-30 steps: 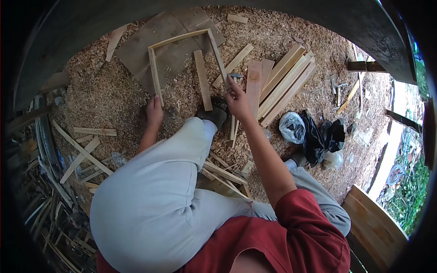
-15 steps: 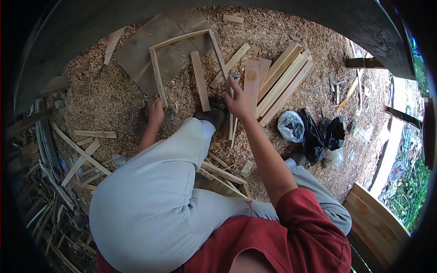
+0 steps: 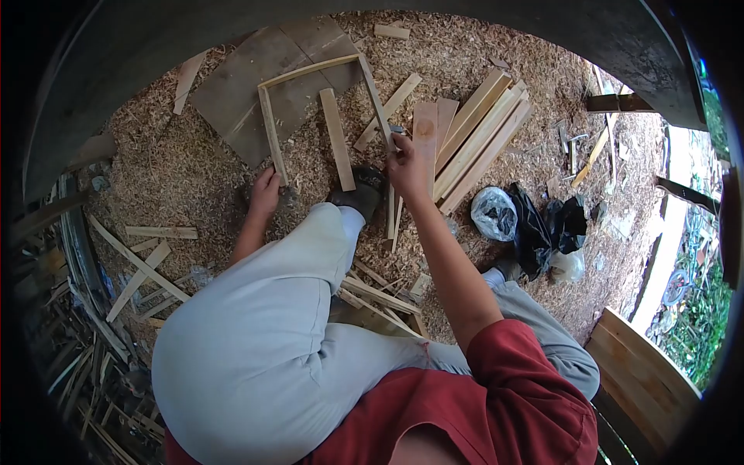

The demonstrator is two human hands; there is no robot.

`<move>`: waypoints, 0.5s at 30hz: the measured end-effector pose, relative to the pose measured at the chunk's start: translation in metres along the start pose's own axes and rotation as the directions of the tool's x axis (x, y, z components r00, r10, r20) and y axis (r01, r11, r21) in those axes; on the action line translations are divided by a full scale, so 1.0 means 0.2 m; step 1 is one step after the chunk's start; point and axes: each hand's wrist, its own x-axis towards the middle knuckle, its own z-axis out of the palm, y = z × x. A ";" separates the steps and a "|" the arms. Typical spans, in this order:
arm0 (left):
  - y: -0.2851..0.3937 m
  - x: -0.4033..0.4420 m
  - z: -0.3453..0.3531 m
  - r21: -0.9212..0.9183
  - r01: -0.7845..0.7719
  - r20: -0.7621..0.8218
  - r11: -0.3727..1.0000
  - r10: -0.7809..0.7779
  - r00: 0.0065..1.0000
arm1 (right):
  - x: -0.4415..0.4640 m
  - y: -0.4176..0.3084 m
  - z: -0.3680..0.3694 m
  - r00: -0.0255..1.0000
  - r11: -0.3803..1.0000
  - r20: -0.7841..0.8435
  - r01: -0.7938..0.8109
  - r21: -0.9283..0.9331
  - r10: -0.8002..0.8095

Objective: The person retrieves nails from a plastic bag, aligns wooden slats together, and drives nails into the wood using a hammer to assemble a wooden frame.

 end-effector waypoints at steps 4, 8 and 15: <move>-0.01 0.01 -0.01 0.006 -0.063 0.078 0.998 0.062 0.995 | 0.06 0.04 0.00 0.997 0.997 -0.020 0.070 0.028 -0.069; 0.04 0.01 0.01 0.030 -0.031 -0.008 0.999 0.031 0.999 | 0.08 0.08 0.03 0.982 0.982 -0.030 0.185 -0.045 -0.187; 0.00 0.09 -0.01 0.136 0.164 0.012 0.977 -0.168 0.986 | 0.07 0.10 0.07 0.988 0.988 0.019 0.153 -0.001 -0.152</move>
